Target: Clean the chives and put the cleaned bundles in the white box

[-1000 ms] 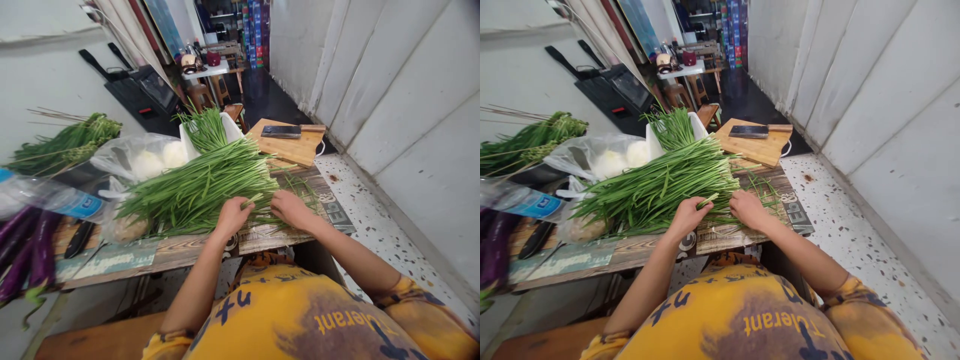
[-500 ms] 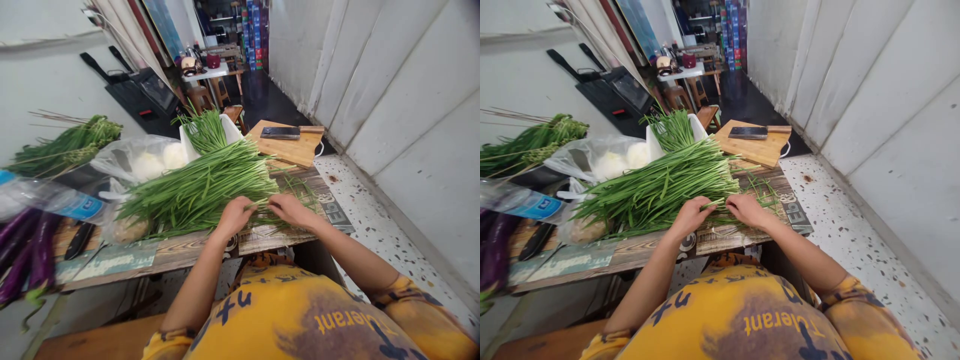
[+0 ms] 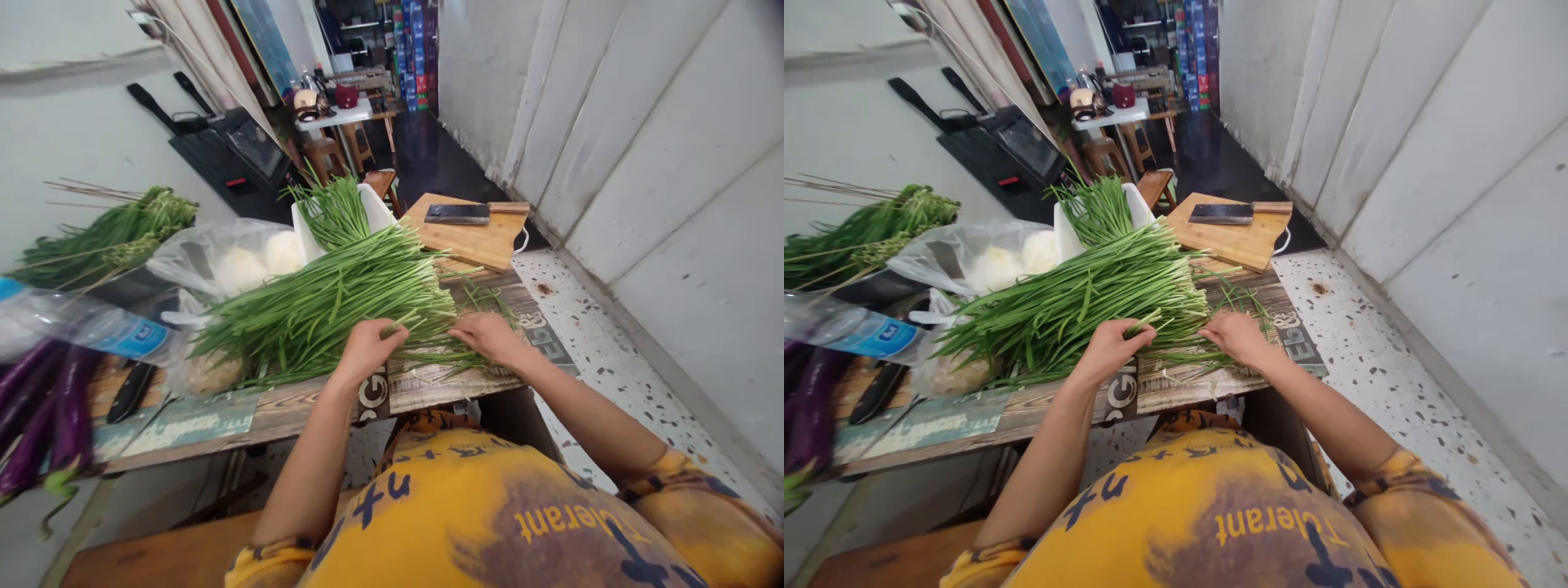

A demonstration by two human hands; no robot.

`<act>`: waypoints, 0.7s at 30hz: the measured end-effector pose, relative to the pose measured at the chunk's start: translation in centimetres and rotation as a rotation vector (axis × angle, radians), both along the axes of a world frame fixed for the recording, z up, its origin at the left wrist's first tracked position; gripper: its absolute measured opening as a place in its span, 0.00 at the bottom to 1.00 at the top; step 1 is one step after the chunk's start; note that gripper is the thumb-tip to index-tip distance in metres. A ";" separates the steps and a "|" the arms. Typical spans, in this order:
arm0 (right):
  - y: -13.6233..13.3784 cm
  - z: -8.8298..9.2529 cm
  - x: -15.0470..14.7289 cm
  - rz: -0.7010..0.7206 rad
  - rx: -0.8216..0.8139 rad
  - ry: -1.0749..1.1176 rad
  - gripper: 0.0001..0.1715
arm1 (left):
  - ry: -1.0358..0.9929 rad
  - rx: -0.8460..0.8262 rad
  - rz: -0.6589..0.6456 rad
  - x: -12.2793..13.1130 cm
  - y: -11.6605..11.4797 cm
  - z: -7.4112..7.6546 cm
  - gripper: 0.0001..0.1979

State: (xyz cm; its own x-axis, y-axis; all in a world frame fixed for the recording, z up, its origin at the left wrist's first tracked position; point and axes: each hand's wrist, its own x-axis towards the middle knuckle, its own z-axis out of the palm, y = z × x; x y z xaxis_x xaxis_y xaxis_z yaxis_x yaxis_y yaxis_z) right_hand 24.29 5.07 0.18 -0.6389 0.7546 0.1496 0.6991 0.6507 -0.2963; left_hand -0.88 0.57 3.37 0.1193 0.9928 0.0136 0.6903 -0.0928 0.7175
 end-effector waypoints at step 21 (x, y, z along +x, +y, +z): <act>-1.1 1.0 -2.2 0.010 -0.226 0.478 0.06 | 0.045 0.075 -0.201 2.4 0.9 -0.7 0.10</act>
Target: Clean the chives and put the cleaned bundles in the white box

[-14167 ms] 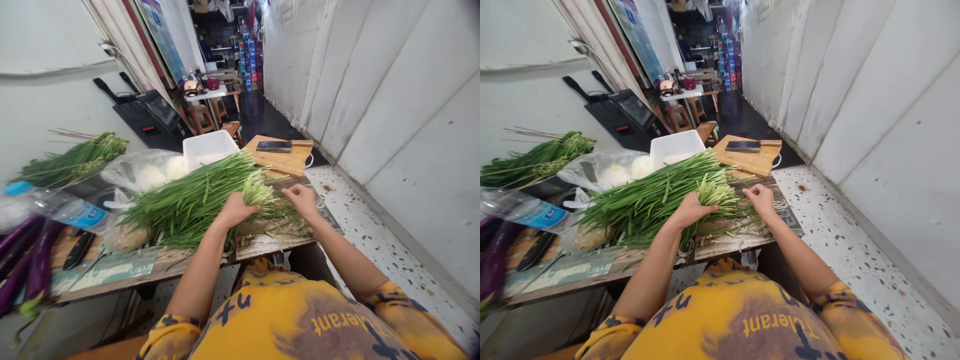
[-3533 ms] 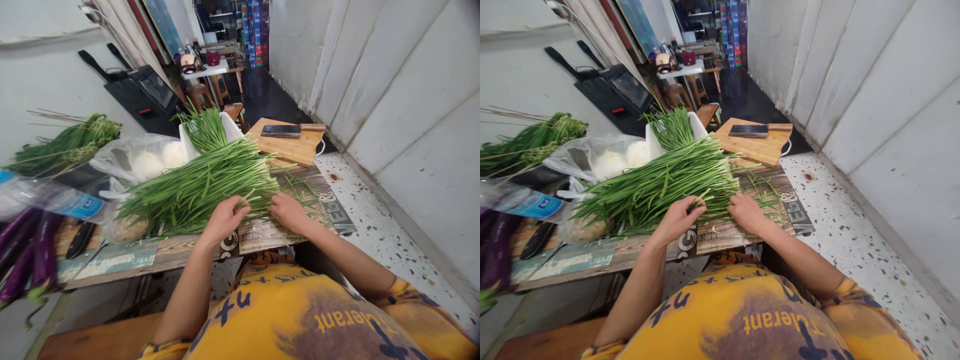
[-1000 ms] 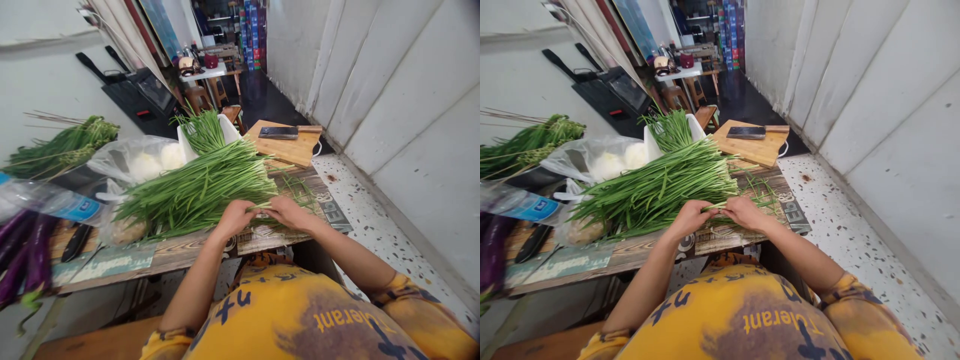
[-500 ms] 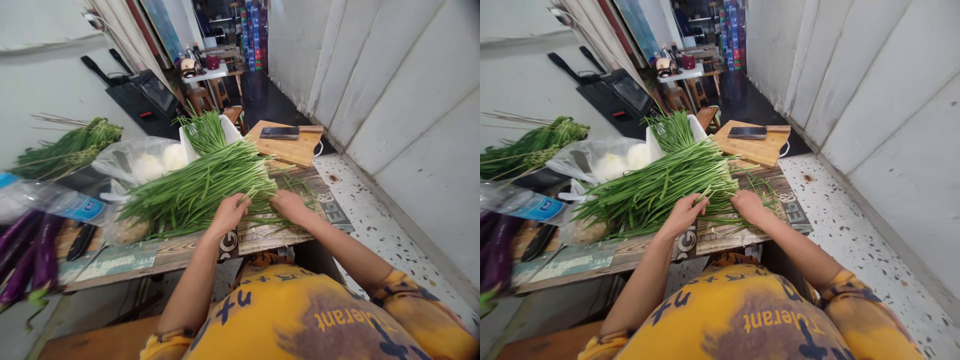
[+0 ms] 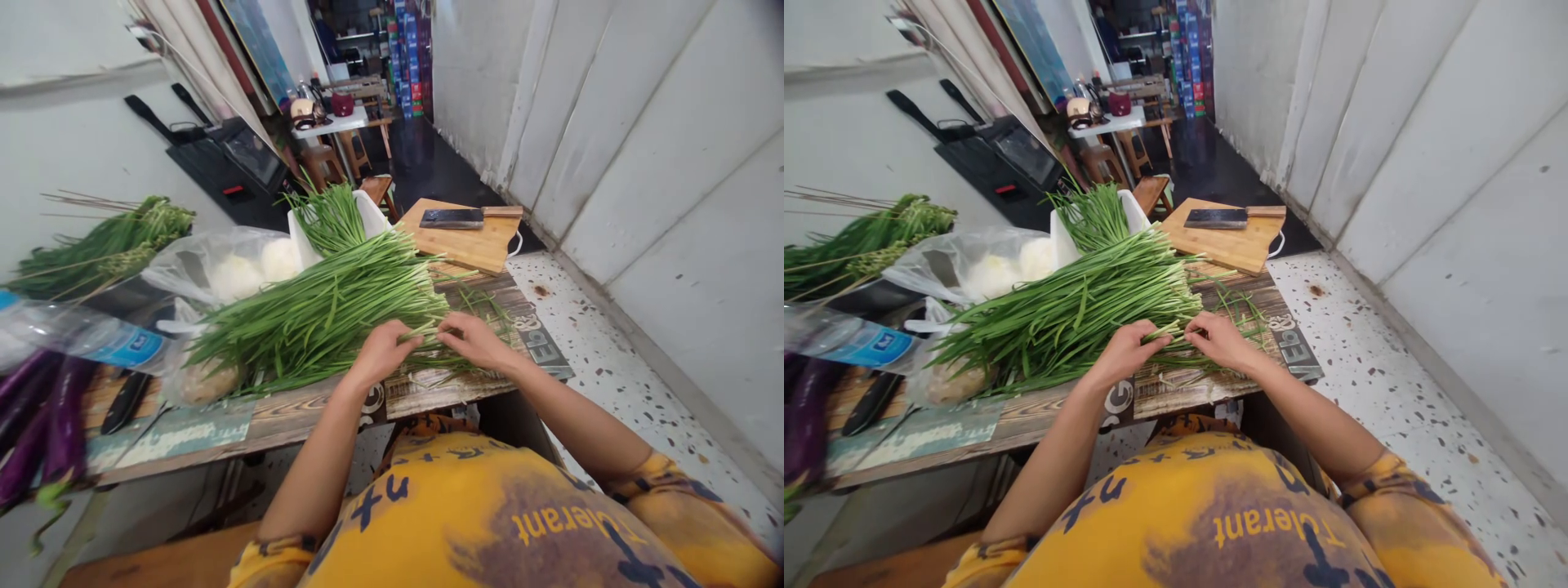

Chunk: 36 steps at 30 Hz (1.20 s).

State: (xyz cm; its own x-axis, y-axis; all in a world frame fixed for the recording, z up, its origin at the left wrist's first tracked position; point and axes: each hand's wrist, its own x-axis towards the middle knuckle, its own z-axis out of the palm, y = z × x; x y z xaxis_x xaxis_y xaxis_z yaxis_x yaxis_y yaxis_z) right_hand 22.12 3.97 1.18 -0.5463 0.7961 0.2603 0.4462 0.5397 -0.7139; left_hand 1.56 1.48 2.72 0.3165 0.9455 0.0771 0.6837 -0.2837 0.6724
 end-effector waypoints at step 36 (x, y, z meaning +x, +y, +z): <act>1.0 0.3 2.3 -0.101 -0.311 0.057 0.18 | 0.025 -0.073 -0.009 -1.8 -0.4 0.1 0.13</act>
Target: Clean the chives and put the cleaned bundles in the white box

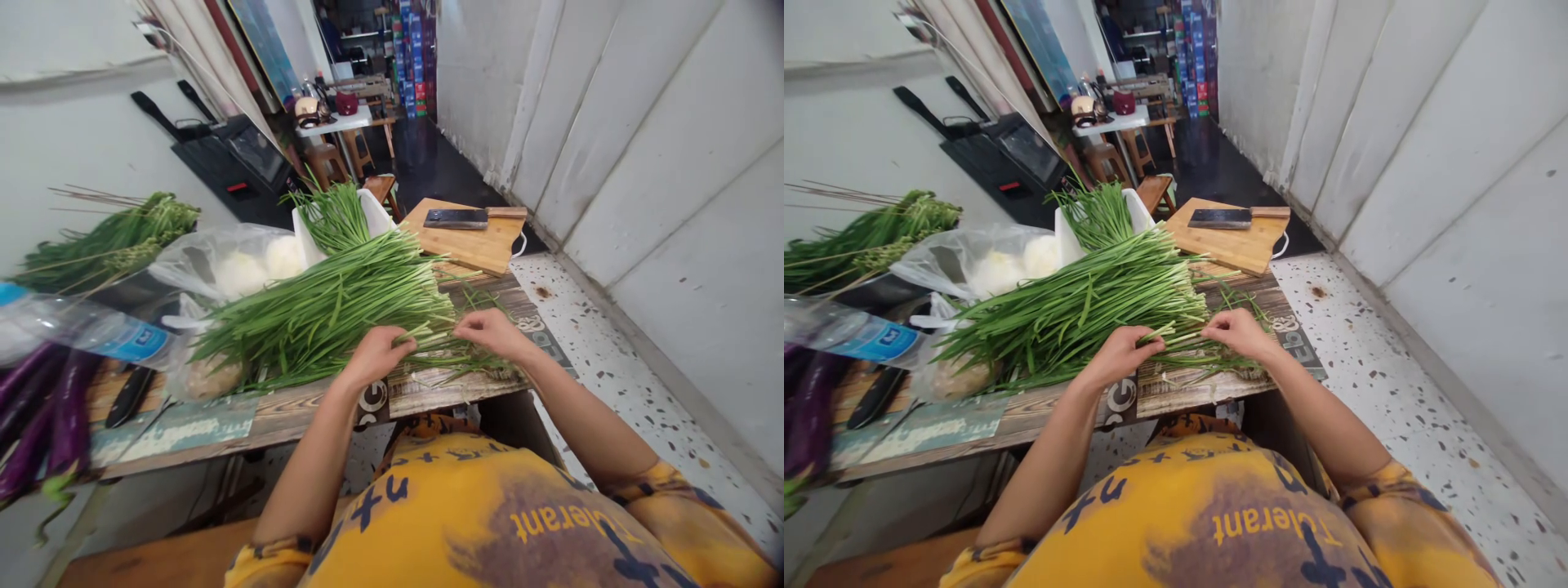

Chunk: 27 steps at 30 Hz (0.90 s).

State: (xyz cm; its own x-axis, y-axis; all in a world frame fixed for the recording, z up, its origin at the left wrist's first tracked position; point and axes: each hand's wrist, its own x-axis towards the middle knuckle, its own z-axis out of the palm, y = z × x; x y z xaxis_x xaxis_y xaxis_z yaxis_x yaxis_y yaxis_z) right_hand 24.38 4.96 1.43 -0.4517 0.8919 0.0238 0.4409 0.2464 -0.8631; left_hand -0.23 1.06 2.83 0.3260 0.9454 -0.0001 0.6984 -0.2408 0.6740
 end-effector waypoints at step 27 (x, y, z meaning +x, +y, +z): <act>0.3 -1.5 -3.4 0.201 0.539 -0.472 0.10 | -0.163 0.101 0.169 0.4 0.1 -0.1 0.14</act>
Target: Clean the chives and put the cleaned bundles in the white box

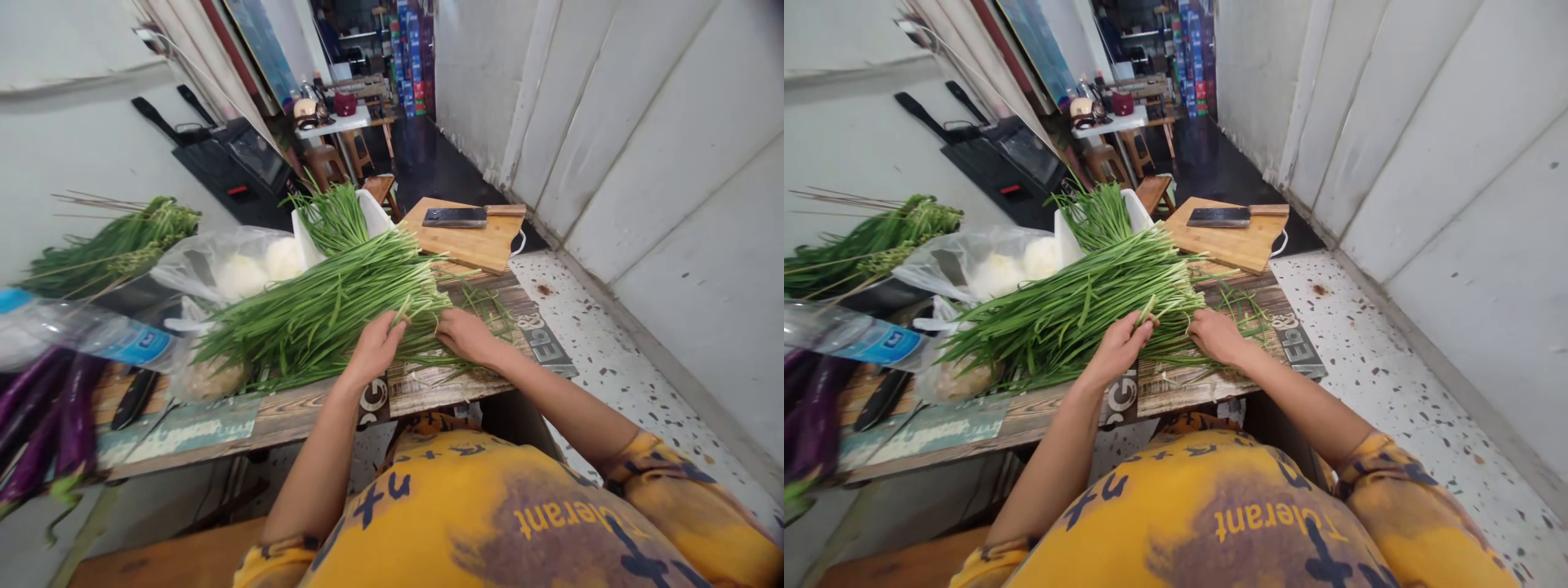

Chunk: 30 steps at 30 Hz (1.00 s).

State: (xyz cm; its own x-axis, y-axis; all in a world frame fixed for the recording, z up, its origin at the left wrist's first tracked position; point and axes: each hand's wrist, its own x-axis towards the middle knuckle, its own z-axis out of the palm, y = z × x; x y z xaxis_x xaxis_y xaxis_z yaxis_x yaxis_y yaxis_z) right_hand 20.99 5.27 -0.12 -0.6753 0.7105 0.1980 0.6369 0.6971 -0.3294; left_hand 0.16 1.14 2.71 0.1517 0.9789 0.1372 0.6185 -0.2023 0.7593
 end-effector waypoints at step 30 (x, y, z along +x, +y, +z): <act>-1.4 1.3 2.2 -0.029 0.000 0.138 0.12 | 0.009 -0.197 -0.054 1.0 0.5 -1.0 0.13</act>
State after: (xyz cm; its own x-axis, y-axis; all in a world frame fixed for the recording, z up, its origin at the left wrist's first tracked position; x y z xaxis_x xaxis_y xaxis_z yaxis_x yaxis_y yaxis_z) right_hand 23.24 3.86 1.18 -0.6210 0.7292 0.2876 0.6055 0.6792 -0.4148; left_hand 1.15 1.60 1.76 0.2046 0.9772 -0.0573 0.6180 -0.0836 0.7818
